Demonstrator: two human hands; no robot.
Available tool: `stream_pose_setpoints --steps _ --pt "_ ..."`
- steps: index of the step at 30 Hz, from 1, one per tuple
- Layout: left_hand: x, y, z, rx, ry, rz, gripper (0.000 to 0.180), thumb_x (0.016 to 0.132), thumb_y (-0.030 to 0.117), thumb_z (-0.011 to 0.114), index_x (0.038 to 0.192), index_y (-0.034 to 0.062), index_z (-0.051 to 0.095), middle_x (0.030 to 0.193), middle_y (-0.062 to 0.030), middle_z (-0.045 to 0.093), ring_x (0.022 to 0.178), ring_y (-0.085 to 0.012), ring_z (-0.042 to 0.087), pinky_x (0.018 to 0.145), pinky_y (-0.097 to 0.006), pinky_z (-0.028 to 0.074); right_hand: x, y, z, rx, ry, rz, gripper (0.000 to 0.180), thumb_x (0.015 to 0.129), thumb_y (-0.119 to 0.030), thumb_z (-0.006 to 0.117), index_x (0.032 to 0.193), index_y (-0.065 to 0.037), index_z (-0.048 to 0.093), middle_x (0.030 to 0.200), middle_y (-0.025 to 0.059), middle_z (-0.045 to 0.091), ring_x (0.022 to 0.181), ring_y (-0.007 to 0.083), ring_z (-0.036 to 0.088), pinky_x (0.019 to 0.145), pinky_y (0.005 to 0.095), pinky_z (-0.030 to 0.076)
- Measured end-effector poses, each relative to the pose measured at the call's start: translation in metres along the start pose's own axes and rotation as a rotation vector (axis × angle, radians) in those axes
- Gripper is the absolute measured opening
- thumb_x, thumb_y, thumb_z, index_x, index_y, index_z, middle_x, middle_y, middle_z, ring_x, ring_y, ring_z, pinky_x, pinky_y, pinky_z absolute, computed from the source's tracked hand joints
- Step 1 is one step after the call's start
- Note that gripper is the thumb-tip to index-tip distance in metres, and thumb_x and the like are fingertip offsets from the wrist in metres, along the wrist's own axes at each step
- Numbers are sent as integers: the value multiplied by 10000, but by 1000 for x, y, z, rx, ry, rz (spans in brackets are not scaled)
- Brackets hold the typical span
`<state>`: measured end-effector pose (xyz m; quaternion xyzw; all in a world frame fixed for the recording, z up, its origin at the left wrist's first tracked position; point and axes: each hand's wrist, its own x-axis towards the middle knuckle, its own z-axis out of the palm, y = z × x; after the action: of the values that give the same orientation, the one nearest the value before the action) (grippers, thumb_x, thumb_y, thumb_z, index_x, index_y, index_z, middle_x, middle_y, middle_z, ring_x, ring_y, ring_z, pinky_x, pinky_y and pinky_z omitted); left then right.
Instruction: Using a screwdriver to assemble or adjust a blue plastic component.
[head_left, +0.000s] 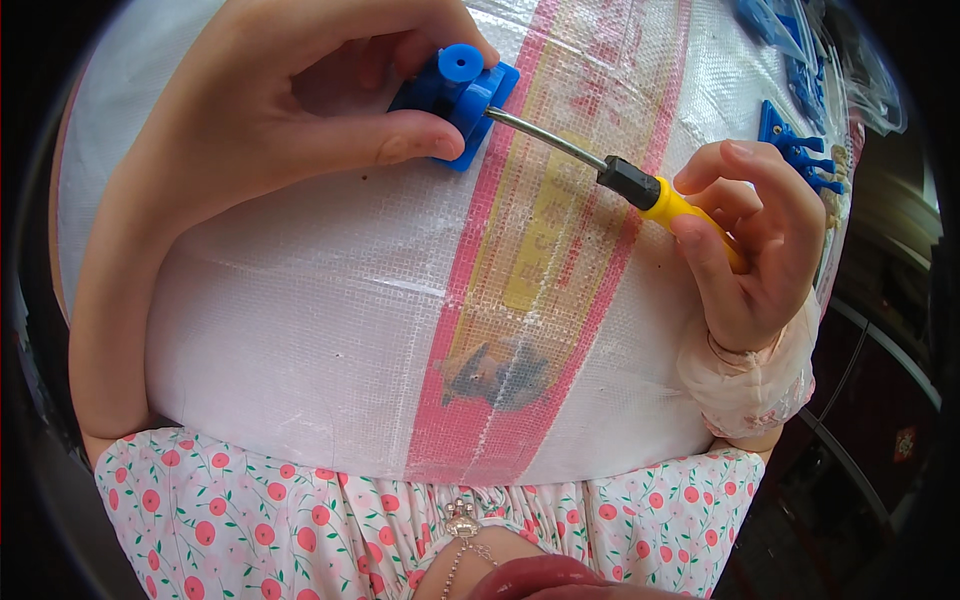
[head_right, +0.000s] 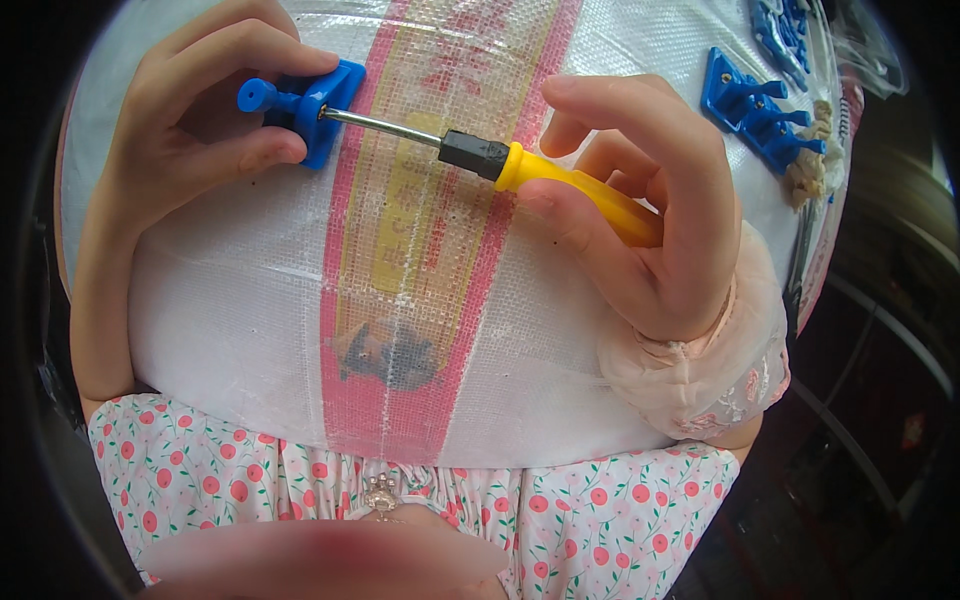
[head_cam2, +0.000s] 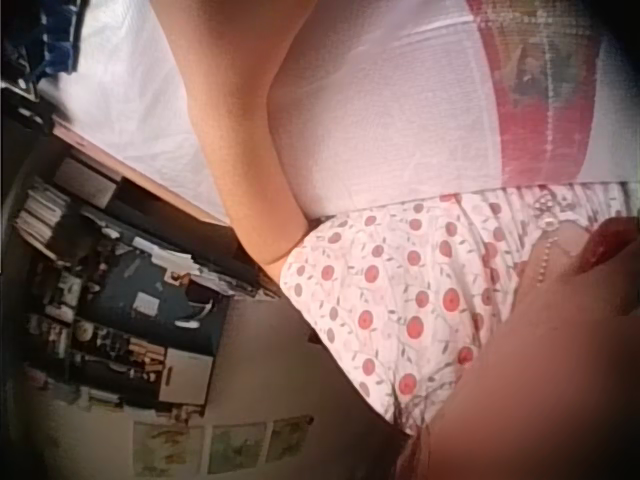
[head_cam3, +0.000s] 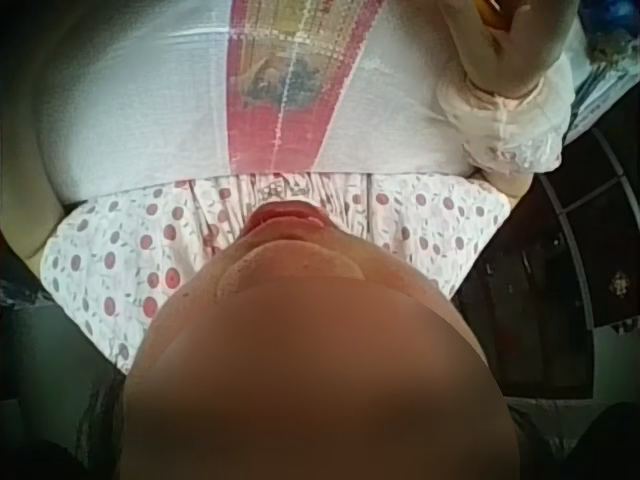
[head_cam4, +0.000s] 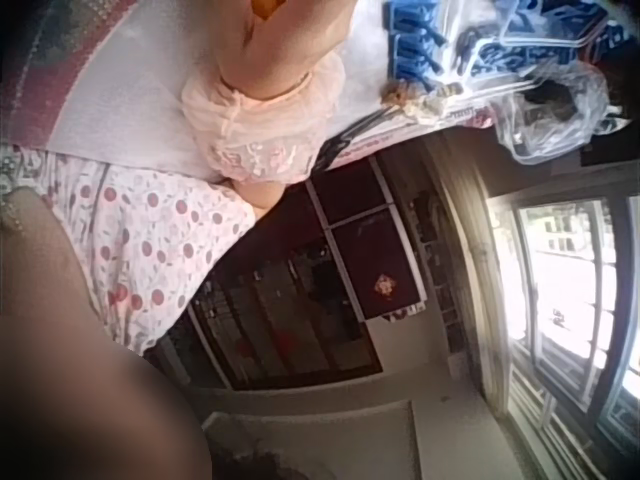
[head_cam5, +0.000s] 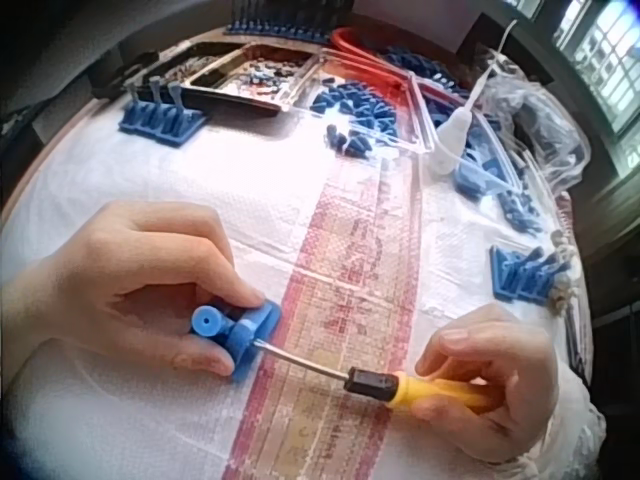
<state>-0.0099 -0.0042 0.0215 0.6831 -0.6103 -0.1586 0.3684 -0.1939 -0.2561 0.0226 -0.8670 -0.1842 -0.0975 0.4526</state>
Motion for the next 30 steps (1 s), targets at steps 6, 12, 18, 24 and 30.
stream_pose_setpoints --steps 6,12,18,24,30 --pt "0 0 -2 32 -17 23 374 754 209 846 1014 -12 693 851 -95 630 665 -139 607 545 -220 463 3 -8 -3 -268 -43 -136 352 817 56 713 1128 -48 587 1018 165 584 812 206 610 640 239 507" --pt "5 21 3 167 -34 -77 377 746 203 853 1014 -8 691 856 -92 623 666 -138 599 546 -226 460 -1 -17 2 -441 -50 -159 380 728 87 784 1046 -73 650 1036 156 586 821 203 629 644 251 529" --pt "2 2 -4 26 -52 -50 383 744 212 856 1013 2 684 848 -79 611 678 -135 589 551 -229 454 2 -8 1 -317 -65 -129 386 729 98 781 1047 -67 636 1078 167 563 801 196 640 679 235 535" --pt "2 13 -1 93 -21 -49 383 748 236 853 1008 10 686 849 -78 611 674 -142 581 548 -231 445 5 -2 -5 -149 -90 -80 429 780 119 707 1157 -23 560 1091 174 569 840 199 641 739 245 529" --pt "-1 -3 0 30 -31 17 386 746 233 853 1011 6 685 857 -82 609 678 -141 579 551 -223 439 4 -1 -6 -52 -77 -22 413 787 125 688 1157 10 544 1085 179 597 913 205 634 769 265 528"
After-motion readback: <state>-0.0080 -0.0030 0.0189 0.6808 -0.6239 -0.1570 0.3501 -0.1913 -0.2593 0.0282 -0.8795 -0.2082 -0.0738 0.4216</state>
